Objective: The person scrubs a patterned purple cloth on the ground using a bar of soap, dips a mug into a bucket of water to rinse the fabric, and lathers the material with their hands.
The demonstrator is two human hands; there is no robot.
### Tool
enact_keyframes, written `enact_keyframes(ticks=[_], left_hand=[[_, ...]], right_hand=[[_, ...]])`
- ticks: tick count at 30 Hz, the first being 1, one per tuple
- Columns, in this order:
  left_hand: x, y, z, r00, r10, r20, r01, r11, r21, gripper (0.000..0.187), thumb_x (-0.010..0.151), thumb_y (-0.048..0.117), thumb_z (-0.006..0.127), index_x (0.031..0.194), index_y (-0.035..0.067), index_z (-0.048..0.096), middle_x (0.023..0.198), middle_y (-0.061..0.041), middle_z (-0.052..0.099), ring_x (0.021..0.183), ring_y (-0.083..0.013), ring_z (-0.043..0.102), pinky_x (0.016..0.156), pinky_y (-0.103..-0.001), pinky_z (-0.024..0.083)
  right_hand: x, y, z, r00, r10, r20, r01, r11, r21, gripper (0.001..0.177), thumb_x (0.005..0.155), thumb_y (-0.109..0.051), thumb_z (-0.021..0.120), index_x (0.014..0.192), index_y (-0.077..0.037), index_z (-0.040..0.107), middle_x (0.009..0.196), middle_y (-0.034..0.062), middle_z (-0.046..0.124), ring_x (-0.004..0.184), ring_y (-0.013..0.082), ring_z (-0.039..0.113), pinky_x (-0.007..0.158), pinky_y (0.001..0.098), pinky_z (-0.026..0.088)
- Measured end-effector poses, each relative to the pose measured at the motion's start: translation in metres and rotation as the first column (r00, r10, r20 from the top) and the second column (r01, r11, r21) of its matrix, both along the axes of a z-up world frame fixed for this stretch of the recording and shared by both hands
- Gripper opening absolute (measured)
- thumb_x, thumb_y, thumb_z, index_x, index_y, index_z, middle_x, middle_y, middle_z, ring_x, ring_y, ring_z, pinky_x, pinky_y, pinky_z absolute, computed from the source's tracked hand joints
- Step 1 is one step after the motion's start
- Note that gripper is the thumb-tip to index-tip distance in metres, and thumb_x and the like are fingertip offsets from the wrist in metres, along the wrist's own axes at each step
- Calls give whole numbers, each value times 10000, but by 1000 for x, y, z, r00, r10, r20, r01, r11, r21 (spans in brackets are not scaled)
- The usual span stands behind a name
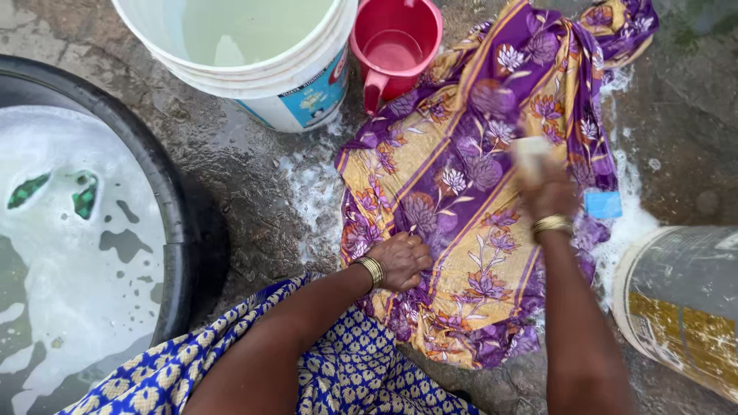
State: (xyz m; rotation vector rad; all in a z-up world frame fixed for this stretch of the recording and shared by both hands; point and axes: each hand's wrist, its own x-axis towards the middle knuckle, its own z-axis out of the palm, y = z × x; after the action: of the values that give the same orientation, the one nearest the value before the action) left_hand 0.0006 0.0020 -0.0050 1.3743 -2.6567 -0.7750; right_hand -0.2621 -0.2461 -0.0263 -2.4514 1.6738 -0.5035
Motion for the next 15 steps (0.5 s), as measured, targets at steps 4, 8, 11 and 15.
enact_keyframes(ticks=[4,8,11,15], left_hand=[[3,0,3,999,-15,43,14,1000,23,381,868,339,555,1174,128,638,1140,-90,599,1101,-235,555,969,-446,447],[3,-1,-2,1000,-2,26,2,1000,-21,397,842,348,571,1161,119,634,1141,-84,599,1100,-232,555,947,-442,448],[-1,5,-7,999,-14,40,15,1000,-14,421,842,341,573,1192,113,628,1142,-93,596,1099,-236,553,930,-437,450],[1,4,-7,1000,2,20,-1,998,-57,448,801,347,593,1179,111,632,1162,-88,601,1107,-236,552,921,-428,454]], right_hand=[[44,12,30,927,-15,-374,42,997,65,543,880,-554,643,1346,-279,603,1003,188,651,722,327,674,635,508,584],[80,89,11,890,453,54,-448,890,-81,526,876,-596,602,1337,-344,596,925,36,693,807,233,682,699,408,584],[69,18,13,930,-147,336,-13,903,430,492,964,-593,537,1297,-265,693,939,39,725,776,181,689,646,345,558],[81,-33,26,874,-144,-465,11,961,-277,471,718,-612,649,1053,-304,770,924,120,722,646,326,665,398,428,535]])
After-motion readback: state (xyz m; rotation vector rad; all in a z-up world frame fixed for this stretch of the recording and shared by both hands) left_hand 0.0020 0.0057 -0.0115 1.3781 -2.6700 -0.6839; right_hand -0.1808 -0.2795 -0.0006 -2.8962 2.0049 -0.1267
